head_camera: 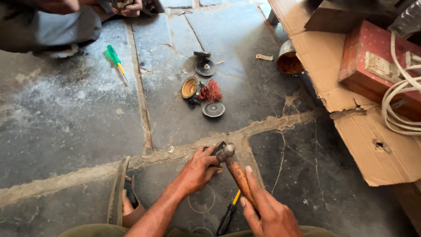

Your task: The person uses a screwdriver to pry open a small black electrical component, then uses a hammer to strike a metal pin or rod held against the component. The person repeats the hammering action multiple times while seated on the floor.

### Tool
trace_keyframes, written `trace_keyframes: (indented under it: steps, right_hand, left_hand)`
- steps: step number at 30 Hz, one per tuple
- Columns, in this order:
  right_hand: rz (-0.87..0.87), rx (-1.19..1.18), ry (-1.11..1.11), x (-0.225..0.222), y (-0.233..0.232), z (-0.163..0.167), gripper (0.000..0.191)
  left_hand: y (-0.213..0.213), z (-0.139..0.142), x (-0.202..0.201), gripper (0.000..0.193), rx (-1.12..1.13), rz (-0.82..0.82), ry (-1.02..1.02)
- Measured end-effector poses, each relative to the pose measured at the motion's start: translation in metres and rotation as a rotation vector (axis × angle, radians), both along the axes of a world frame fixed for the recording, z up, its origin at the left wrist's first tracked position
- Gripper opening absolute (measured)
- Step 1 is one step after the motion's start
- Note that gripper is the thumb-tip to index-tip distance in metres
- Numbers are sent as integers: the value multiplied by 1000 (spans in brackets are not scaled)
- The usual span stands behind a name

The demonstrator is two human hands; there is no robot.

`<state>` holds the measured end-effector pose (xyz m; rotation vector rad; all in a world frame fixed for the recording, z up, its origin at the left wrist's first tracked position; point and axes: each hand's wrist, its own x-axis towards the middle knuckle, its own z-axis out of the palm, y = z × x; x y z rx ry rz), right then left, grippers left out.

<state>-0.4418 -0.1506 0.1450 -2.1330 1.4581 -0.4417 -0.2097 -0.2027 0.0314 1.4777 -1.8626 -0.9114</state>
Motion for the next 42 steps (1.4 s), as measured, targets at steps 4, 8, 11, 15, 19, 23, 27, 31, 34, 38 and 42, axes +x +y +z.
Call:
trace_keyframes:
  steps: [4, 8, 11, 15, 19, 23, 27, 31, 34, 38, 42]
  right_hand:
    - [-46, -203, -189, -4, 7, -1, 69]
    - [-18, -174, -206, -2, 4, -5, 69]
    - [-19, -44, -102, 2, -1, -6, 73]
    - [-178, 53, -123, 2, 5, -2, 78]
    - [-50, -282, -296, 4, 10, -2, 67]
    - [-13, -121, -119, 10, 1, -8, 71]
    - [-193, 124, -62, 8, 2, -7, 79]
    - [-122, -213, -228, 3, 6, -5, 68]
    - [-26, -254, -191, 5, 1, -9, 67]
    - [-124, 27, -80, 5, 0, -8, 75]
    - [-128, -296, -304, 2, 8, 2, 66]
  left_hand:
    - [1, -4, -2, 15, -8, -21, -10]
    - [0, -4, -1, 15, -5, -2, 24]
    - [0, -1, -1, 16, -53, 6, 25]
    - [0, -1, -1, 16, -33, 0, -5]
    - [1, -2, 0, 18, 17, -1, 3]
    - [0, 3, 0, 15, -4, 17, 1]
    - [-1, 5, 0, 15, -33, 21, 26]
    - [1, 4, -1, 17, 74, 21, 38]
    - [-1, 6, 0, 11, -131, -11, 53]
    - [-2, 9, -1, 11, -56, 13, 86]
    - [-1, 11, -3, 11, -12, 18, 82]
